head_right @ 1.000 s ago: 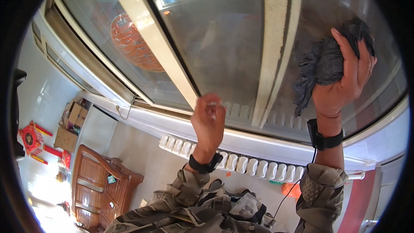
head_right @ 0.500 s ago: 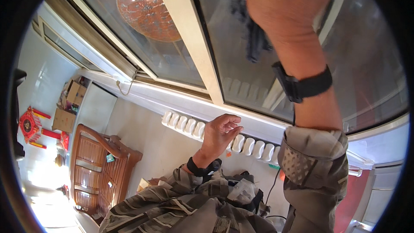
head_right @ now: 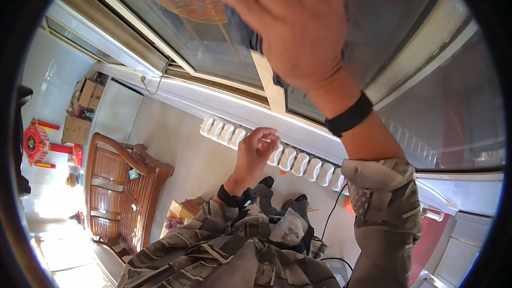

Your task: The person wipes a large window and its frame with a dark cloth, moving methodically across the glass and along the edges. The person also wipes the adjacent radiator and the window sill while maintaining a steady wiping motion throughout.

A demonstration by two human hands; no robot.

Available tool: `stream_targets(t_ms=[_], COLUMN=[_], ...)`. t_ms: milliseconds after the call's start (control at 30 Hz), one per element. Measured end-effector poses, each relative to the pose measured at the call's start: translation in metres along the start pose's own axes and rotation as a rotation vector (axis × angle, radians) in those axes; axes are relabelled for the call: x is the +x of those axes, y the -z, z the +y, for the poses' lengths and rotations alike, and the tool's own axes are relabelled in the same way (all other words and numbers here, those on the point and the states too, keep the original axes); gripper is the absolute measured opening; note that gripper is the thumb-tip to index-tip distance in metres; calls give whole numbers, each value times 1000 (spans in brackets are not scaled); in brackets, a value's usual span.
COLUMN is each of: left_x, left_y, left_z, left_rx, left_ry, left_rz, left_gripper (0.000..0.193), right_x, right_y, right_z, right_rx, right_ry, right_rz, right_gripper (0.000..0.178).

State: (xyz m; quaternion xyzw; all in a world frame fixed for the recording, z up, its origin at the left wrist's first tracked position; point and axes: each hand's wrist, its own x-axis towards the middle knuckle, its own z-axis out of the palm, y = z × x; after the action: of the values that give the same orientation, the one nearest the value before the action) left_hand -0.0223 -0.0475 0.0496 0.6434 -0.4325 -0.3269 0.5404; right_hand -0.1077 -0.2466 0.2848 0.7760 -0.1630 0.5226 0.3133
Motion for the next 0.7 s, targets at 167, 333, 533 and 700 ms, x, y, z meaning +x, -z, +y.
stream_targets(t_ms=[167, 333, 533, 700], left_x=[24, 50, 69, 75], left_y=[-12, -22, -50, -72], left_z=[15, 19, -14, -50], left_rx=[-671, -1060, -1248, -1513], left_ry=[170, 324, 500, 300], left_rz=[11, -169, -217, -173], left_gripper=[47, 70, 90, 48], right_x=[-97, -183, -218, -203], right_y=[-24, -29, -5, 33], right_z=[-30, -48, -52, -48], right_rx=[108, 204, 411, 640], right_ry=[71, 192, 157, -58], right_rz=[-204, -384, -806, -943], right_gripper=[43, 40, 45, 35])
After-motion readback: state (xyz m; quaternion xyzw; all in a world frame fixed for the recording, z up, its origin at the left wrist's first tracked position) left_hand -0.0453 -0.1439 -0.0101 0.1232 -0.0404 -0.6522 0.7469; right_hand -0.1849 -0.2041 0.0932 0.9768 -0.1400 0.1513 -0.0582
